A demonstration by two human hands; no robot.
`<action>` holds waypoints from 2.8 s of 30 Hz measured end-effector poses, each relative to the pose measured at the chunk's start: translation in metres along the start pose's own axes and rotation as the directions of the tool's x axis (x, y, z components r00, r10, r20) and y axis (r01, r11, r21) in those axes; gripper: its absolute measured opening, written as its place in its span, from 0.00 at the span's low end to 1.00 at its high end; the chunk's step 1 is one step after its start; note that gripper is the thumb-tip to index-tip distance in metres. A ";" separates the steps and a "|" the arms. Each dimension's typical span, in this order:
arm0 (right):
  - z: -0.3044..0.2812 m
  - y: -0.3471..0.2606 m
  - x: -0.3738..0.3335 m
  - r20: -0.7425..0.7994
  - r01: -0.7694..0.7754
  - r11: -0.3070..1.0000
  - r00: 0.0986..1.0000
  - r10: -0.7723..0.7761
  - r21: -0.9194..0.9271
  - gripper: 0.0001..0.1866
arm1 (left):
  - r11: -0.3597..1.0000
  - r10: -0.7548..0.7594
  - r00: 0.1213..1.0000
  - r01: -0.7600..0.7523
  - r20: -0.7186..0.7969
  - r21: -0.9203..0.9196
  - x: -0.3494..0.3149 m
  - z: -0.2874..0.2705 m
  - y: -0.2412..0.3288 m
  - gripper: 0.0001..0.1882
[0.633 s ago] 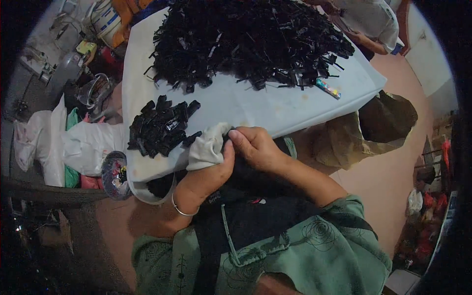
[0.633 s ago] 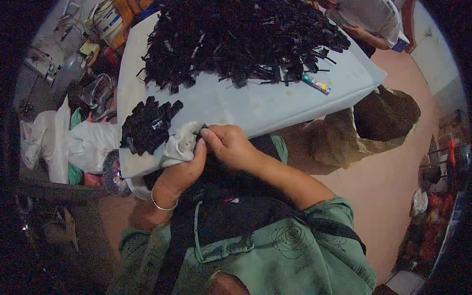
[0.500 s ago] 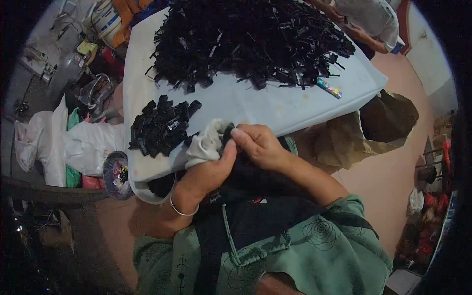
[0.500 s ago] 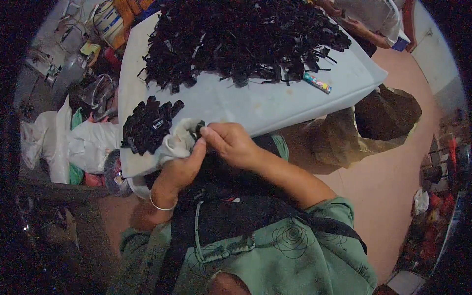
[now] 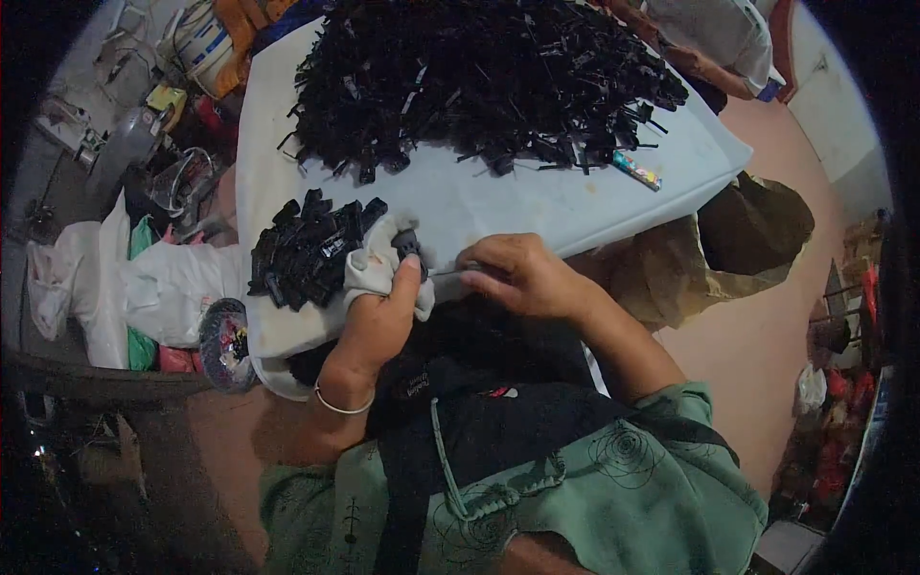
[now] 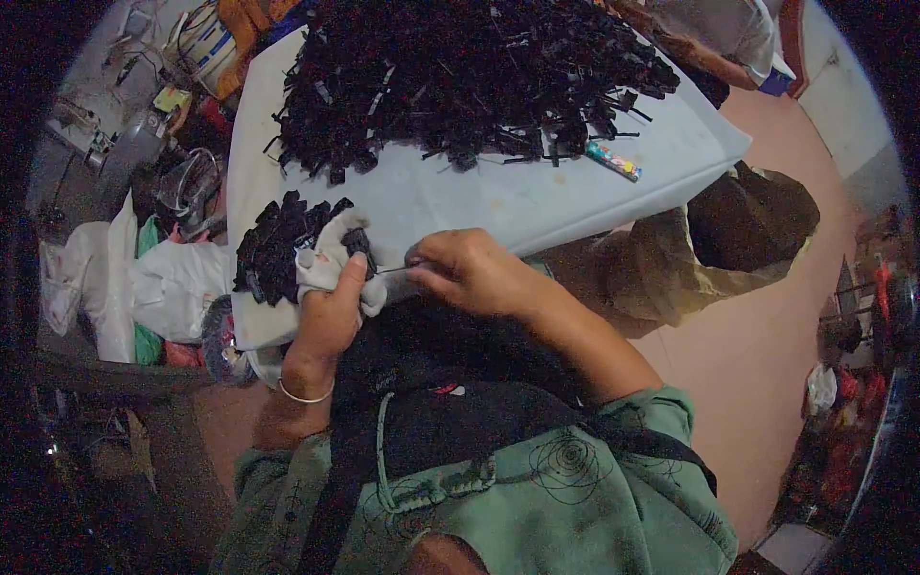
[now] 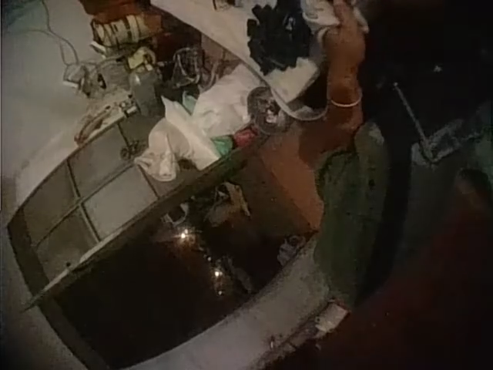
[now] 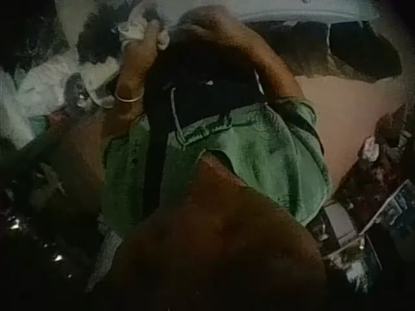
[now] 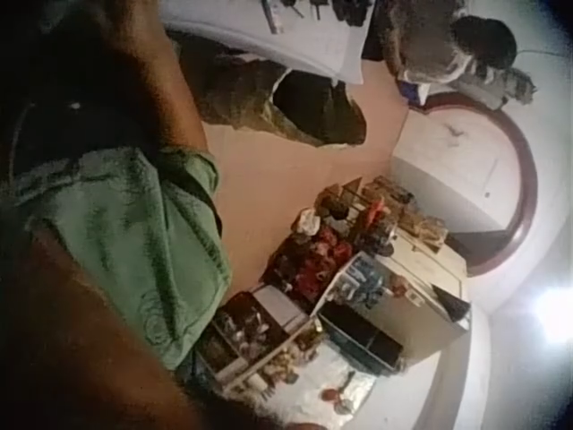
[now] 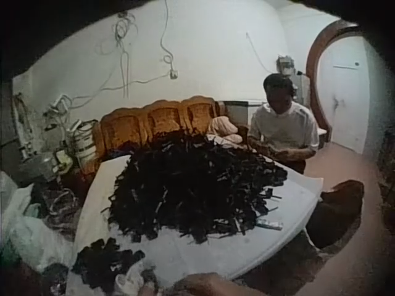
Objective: Wiping and cleaning small black plastic components using a white cloth.
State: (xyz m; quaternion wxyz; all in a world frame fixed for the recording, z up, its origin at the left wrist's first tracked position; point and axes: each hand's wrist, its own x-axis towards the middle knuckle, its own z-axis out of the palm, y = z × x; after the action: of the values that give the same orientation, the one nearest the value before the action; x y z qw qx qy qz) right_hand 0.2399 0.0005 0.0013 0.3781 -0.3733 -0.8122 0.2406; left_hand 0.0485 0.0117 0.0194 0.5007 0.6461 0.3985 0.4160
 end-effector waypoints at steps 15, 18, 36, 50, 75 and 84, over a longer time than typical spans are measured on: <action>0.013 -0.009 0.002 -0.072 -0.077 0.969 0.993 0.096 0.237 0.09 | 0.990 -0.084 0.992 0.073 0.098 0.118 -0.009 0.006 0.000 0.14; 0.018 -0.012 0.005 0.007 -0.159 0.967 0.987 0.161 0.198 0.11 | 0.937 0.025 0.996 -0.055 0.090 0.346 -0.009 0.011 -0.005 0.14; 0.023 0.011 0.014 -0.148 -0.119 0.991 0.983 0.108 -0.068 0.11 | 0.083 0.475 0.852 -0.291 0.219 0.953 0.029 -0.014 0.004 0.15; 0.023 0.009 0.009 -0.197 -0.121 0.969 0.977 0.078 -0.215 0.06 | 0.068 0.381 0.901 0.197 -0.208 0.978 0.015 -0.111 -0.035 0.11; 0.034 0.016 0.005 -0.258 -0.104 0.966 0.965 0.041 -0.235 0.04 | 0.372 0.275 0.892 0.246 -0.359 0.895 0.082 -0.171 -0.083 0.18; 0.029 0.016 0.006 -0.275 -0.059 0.975 0.961 -0.002 -0.212 0.03 | 0.090 0.450 0.873 0.163 -0.186 0.983 -0.002 -0.225 -0.073 0.13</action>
State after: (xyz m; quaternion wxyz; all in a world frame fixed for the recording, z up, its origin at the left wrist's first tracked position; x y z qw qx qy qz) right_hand 0.2210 0.0119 -0.0243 0.4400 -0.4539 -0.7681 0.1014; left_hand -0.1701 0.0946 -0.0183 -0.2137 0.7322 0.6059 0.2260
